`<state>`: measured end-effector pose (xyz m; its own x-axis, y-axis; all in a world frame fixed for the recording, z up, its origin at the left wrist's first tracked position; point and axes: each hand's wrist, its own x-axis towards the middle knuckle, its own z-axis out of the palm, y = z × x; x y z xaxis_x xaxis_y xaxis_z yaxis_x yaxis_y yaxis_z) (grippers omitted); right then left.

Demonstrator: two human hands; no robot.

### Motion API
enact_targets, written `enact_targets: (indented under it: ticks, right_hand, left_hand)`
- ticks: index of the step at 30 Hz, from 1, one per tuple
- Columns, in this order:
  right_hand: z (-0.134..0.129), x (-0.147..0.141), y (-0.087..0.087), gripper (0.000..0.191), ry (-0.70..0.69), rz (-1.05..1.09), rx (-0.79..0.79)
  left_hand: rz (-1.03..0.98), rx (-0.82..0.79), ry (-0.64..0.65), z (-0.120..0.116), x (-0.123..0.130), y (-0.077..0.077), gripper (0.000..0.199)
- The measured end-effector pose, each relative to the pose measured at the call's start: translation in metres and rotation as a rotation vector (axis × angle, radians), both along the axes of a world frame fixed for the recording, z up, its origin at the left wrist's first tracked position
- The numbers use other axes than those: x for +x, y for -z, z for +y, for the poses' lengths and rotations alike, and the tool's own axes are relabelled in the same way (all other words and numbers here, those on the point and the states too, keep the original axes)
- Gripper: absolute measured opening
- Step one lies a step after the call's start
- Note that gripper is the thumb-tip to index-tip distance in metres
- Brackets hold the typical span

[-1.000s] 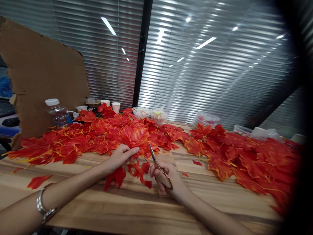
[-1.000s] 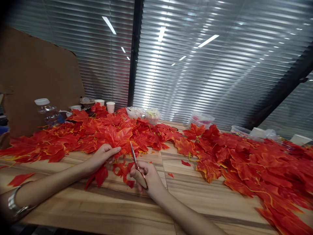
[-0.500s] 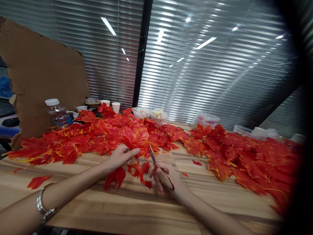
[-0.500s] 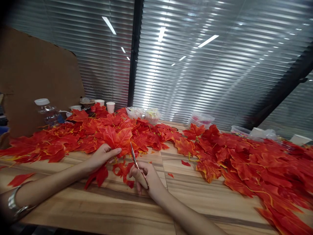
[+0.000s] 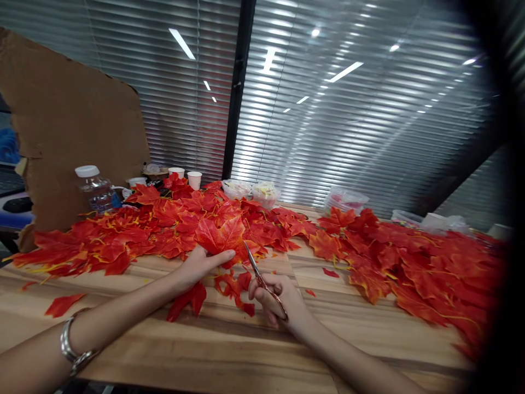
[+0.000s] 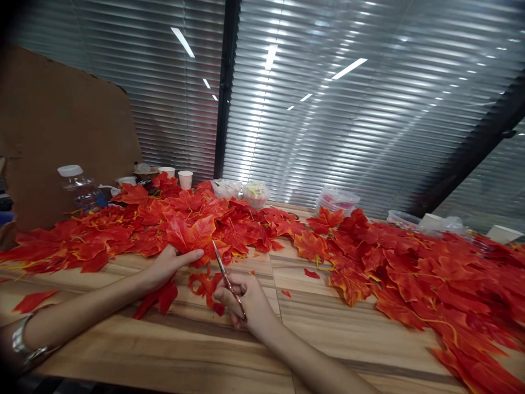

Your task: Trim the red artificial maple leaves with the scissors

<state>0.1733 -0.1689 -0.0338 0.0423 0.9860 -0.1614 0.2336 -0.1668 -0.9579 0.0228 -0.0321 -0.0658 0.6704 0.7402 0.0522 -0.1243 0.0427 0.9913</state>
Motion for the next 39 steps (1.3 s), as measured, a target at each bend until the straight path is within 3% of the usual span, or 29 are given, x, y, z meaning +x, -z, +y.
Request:
enact_targets:
  ticks: [3, 9, 14, 19, 29, 39]
  right_hand:
    - [0.000, -0.001, -0.001, 0.050, -0.005, 0.015, -0.028]
    - [-0.001, -0.002, -0.004, 0.052, -0.002, 0.017, -0.053]
    - [-0.001, -0.002, -0.002, 0.045, -0.060, 0.024, 0.000]
    - [-0.001, -0.001, 0.000, 0.037, -0.034, 0.020, -0.023]
    - [0.001, -0.002, -0.002, 0.044, -0.010, -0.019, -0.037]
    - [0.000, -0.002, -0.002, 0.045, 0.002, -0.030, -0.048]
  left_hand:
    - [0.010, 0.045, -0.009, -0.001, -0.001, -0.004, 0.028]
    - [0.026, 0.039, 0.124, -0.006, -0.003, -0.013, 0.035]
    - [0.040, 0.078, 0.109, -0.004, -0.003, -0.008, 0.034]
    - [0.054, 0.078, 0.128, -0.003, -0.003, -0.006, 0.035]
    - [0.070, -0.023, 0.169, -0.008, -0.001, -0.011, 0.037]
    - [0.102, 0.053, 0.270, -0.012, -0.006, -0.010, 0.038]
